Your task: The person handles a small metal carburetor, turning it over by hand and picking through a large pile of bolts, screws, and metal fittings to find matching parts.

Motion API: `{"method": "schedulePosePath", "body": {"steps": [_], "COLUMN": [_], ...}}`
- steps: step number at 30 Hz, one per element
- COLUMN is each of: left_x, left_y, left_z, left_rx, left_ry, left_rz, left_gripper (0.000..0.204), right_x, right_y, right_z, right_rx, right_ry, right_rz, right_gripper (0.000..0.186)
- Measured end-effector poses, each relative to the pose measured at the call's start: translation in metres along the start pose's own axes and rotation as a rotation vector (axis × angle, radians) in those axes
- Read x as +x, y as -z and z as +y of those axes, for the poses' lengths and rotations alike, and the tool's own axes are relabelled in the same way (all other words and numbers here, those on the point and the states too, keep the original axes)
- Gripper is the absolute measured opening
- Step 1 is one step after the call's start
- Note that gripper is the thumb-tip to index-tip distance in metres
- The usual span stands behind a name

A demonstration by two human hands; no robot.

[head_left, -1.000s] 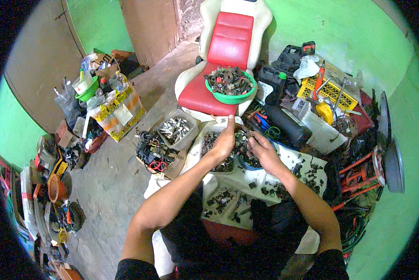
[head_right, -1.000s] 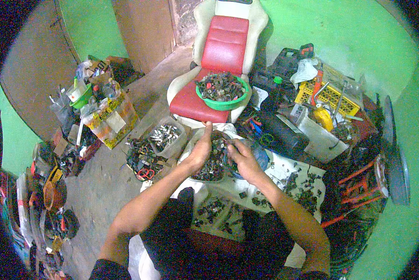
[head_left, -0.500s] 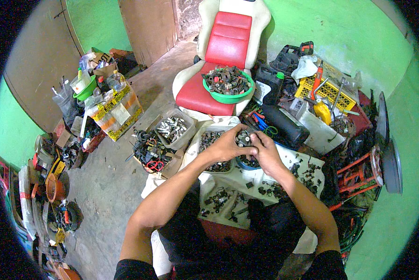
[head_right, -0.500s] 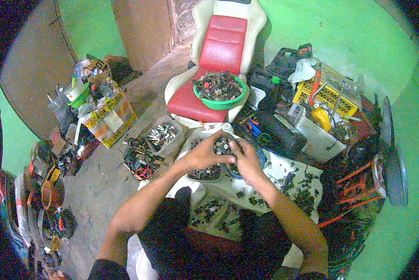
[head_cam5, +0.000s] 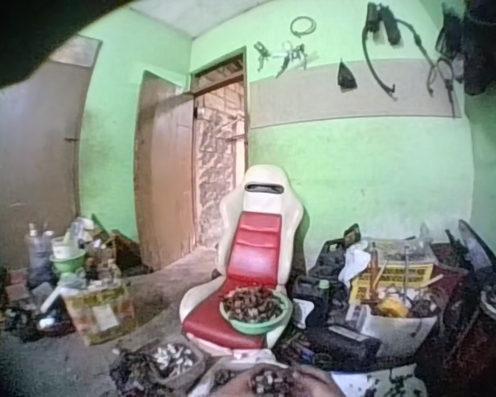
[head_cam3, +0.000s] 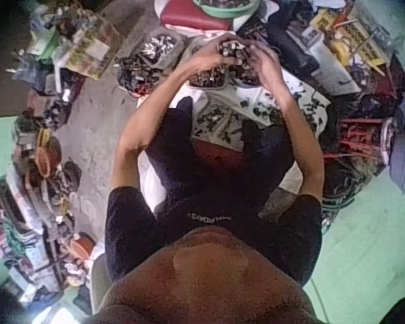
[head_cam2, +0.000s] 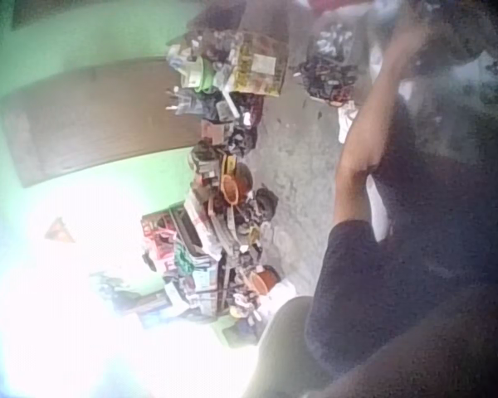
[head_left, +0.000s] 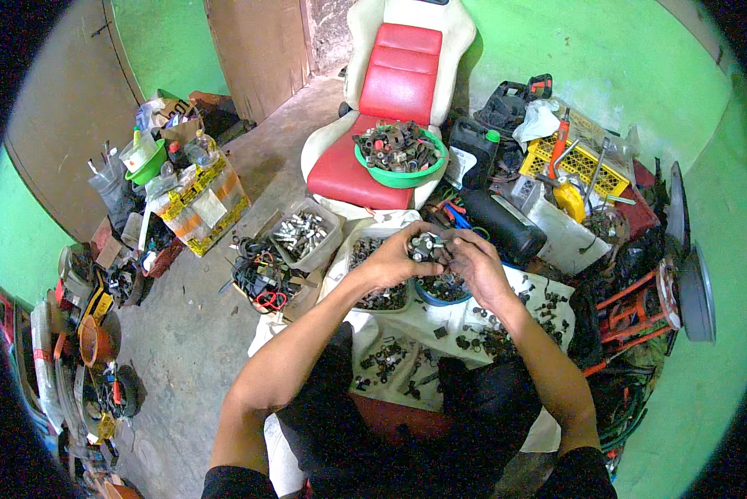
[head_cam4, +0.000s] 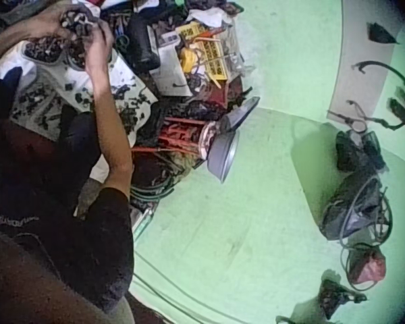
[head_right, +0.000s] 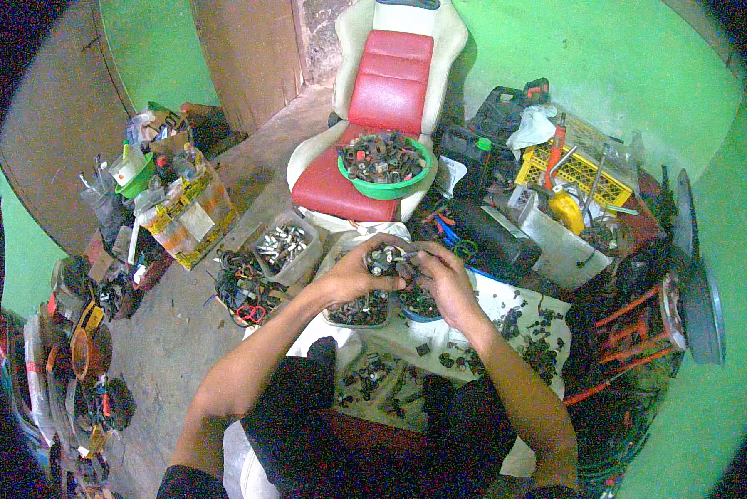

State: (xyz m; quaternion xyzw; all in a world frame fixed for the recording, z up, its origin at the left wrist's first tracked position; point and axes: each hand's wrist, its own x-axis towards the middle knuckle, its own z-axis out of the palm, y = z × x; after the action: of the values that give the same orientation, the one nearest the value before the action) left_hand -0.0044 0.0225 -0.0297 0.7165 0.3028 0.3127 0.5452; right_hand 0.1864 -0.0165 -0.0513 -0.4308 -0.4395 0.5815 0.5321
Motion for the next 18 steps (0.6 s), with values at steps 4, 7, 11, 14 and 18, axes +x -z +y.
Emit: {"method": "schedulePosePath", "body": {"steps": [4,7,11,14,18], "left_x": [0.0,0.001,0.001,0.001,0.0], "left_y": [0.001,-0.003,0.0,-0.003,-0.003], "left_z": [-0.011,-0.017,-0.021,-0.019,-0.015], "left_rx": [0.178,0.292,0.368,0.397,0.449], "left_ry": [-0.039,-0.112,-0.204,-0.244,-0.239], "left_rz": [0.007,0.087,0.138,0.137,0.174], "left_gripper": [0.062,0.063,0.06,0.054,0.046], "right_x": [-0.008,-0.012,-0.017,-0.016,-0.017], "right_y": [-0.014,-0.018,-0.03,-0.028,-0.028], "right_z": [-0.012,-0.013,-0.017,-0.012,-0.016], "right_rx": [-0.557,-0.741,-0.803,-0.804,-0.779], "right_ry": [0.295,0.432,0.483,0.474,0.491], "right_rz": [-0.017,0.03,0.063,0.081,0.063], "right_gripper": [0.025,0.025,0.026,0.025,0.024]}}
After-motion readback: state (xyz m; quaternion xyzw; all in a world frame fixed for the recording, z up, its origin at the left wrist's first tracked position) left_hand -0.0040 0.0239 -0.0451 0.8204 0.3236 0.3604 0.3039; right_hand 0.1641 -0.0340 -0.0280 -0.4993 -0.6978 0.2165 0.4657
